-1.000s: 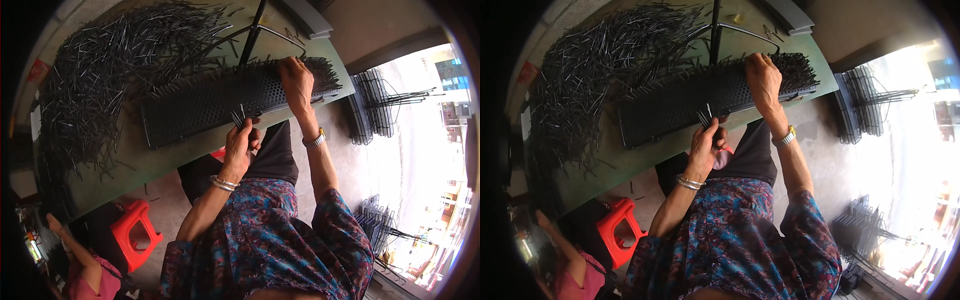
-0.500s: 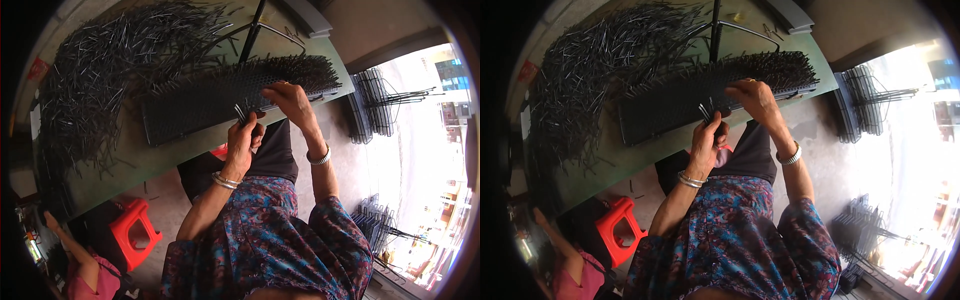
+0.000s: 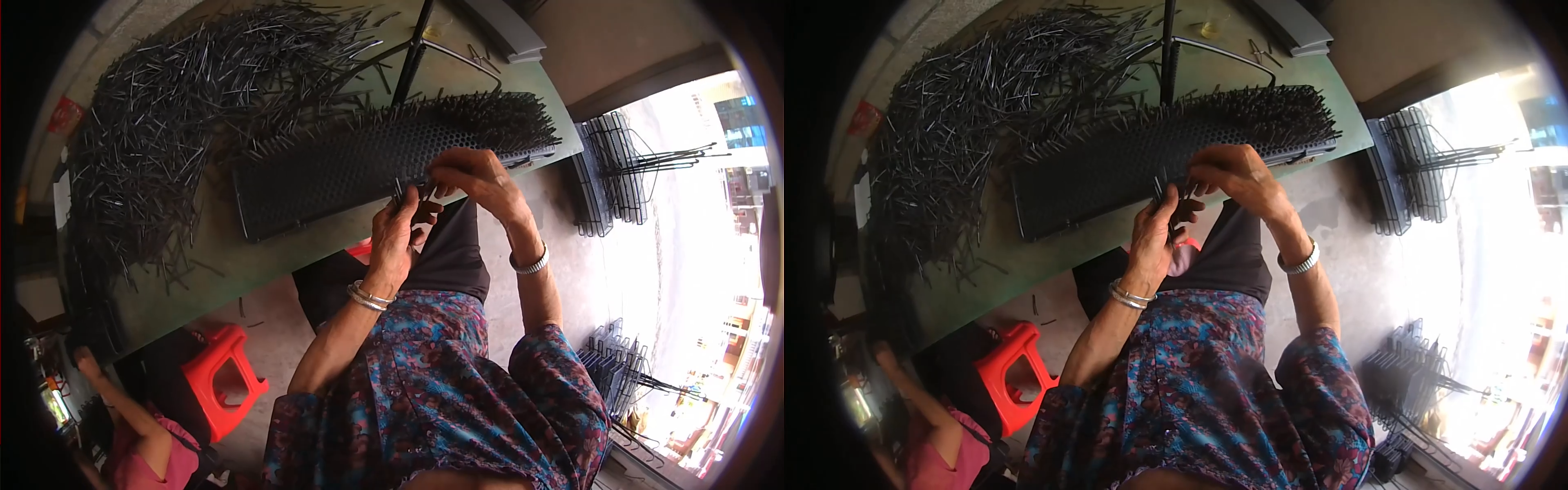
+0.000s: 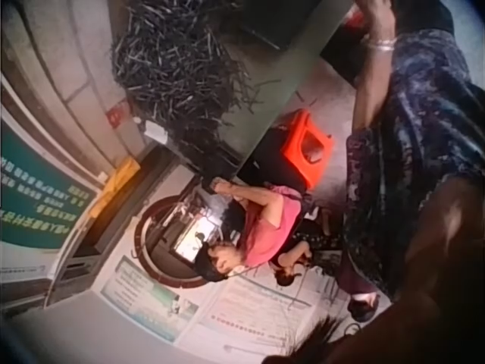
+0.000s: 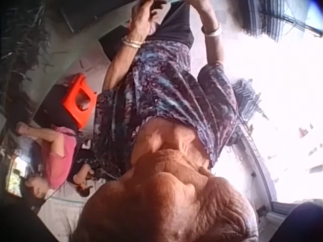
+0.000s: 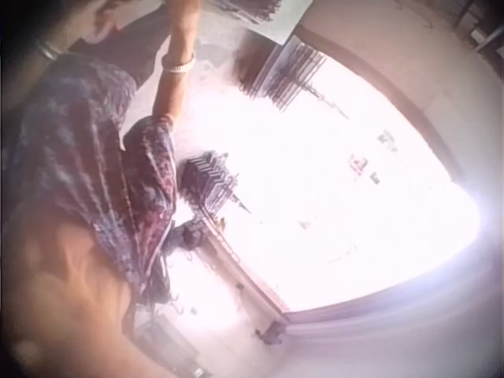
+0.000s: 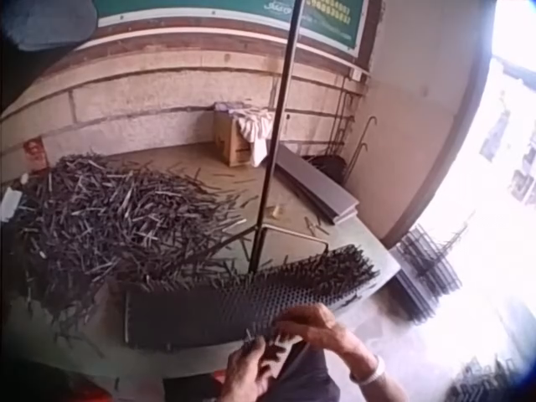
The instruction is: Inserting metal rods into a perforated grid plate to assemble a component.
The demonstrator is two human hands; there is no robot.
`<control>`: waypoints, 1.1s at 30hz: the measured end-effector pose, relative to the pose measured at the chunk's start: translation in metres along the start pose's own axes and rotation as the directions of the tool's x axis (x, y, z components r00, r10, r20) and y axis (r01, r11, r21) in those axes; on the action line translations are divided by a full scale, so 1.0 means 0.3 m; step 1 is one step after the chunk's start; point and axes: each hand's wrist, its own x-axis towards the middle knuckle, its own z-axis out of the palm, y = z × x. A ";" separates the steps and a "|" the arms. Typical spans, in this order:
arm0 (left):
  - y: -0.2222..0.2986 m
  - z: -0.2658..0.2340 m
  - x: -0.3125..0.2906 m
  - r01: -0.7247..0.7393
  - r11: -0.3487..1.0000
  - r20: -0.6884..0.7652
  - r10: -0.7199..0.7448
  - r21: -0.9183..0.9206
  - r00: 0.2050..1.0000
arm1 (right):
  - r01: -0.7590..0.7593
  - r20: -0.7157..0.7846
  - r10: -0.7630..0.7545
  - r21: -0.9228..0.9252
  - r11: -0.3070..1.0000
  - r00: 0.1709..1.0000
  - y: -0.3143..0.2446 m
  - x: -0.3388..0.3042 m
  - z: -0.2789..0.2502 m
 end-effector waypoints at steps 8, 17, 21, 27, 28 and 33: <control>-0.032 -0.034 0.018 0.055 0.996 -0.010 -0.056 -0.073 0.998 | 0.133 -0.649 -0.260 -0.239 0.962 0.715 0.024 0.091 -0.013; -0.014 -0.027 0.007 0.078 0.993 -0.005 -0.079 -0.094 0.997 | 0.119 -0.650 -0.444 -0.481 0.868 0.617 0.080 0.173 -0.010; -0.017 -0.040 0.008 0.084 0.992 0.002 -0.084 -0.089 0.996 | 0.110 -0.648 -0.460 -0.505 0.856 0.608 0.080 0.172 -0.009; -0.024 -0.039 0.011 0.083 0.994 -0.007 -0.084 -0.077 0.996 | 0.081 -0.651 -0.381 -0.441 0.894 0.657 0.082 0.169 -0.014; -0.019 -0.036 0.008 0.081 0.994 -0.008 -0.082 -0.079 0.997 | 0.088 -0.633 -0.358 -0.416 0.905 0.686 0.093 0.174 -0.016; -0.013 -0.032 0.007 0.079 0.995 0.025 -0.077 -0.067 0.997 | 0.066 -0.516 -0.550 -0.687 0.723 0.657 0.104 0.200 -0.023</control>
